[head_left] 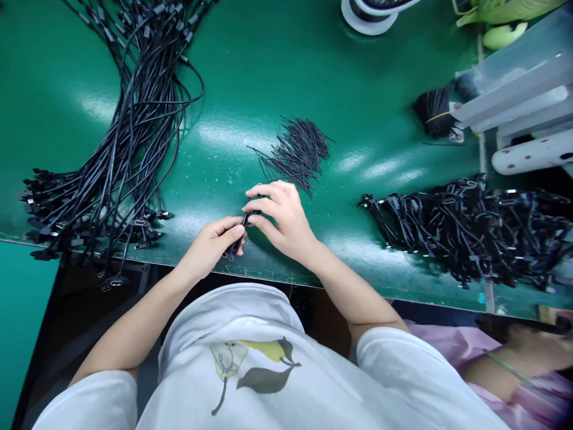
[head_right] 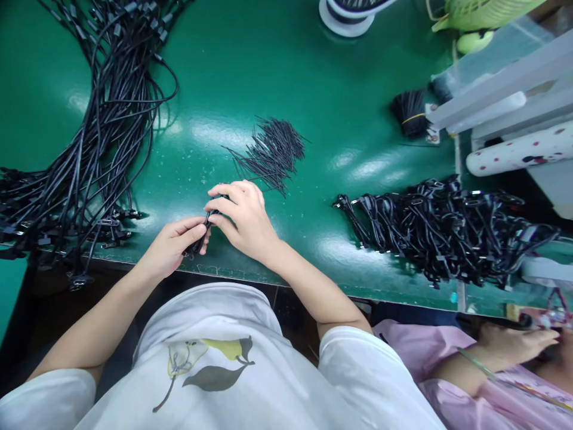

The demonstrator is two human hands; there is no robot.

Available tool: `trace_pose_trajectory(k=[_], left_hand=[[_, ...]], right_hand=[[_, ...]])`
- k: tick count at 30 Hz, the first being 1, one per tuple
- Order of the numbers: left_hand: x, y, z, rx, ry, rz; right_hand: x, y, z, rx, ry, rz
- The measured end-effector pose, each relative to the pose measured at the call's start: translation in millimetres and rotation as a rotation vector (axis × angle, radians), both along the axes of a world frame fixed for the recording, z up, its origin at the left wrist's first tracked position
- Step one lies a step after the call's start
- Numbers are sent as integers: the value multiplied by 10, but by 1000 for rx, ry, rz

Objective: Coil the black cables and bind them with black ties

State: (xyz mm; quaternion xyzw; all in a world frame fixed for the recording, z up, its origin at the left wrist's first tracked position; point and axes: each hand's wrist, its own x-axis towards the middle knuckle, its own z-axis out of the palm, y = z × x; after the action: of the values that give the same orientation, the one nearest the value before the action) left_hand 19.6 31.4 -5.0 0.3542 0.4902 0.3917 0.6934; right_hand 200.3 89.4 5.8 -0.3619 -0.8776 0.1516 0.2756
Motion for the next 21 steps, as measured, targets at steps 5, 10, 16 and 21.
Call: trace_pose_trajectory(k=[5,10,16,21], left_hand=[[-28,80,53,-132,-116,-34],[63,66,41,-188,17,-233],[-38,111,-54,54,366,-272],[-429,107,-165,172,650,-206]], right_hand=[[189,17,3,341,-241,185],[310,-150,-181,319,-285,326],[1071,-252,-282,208,-237,-273],[2198,-184,-228,210,-261,-1188]])
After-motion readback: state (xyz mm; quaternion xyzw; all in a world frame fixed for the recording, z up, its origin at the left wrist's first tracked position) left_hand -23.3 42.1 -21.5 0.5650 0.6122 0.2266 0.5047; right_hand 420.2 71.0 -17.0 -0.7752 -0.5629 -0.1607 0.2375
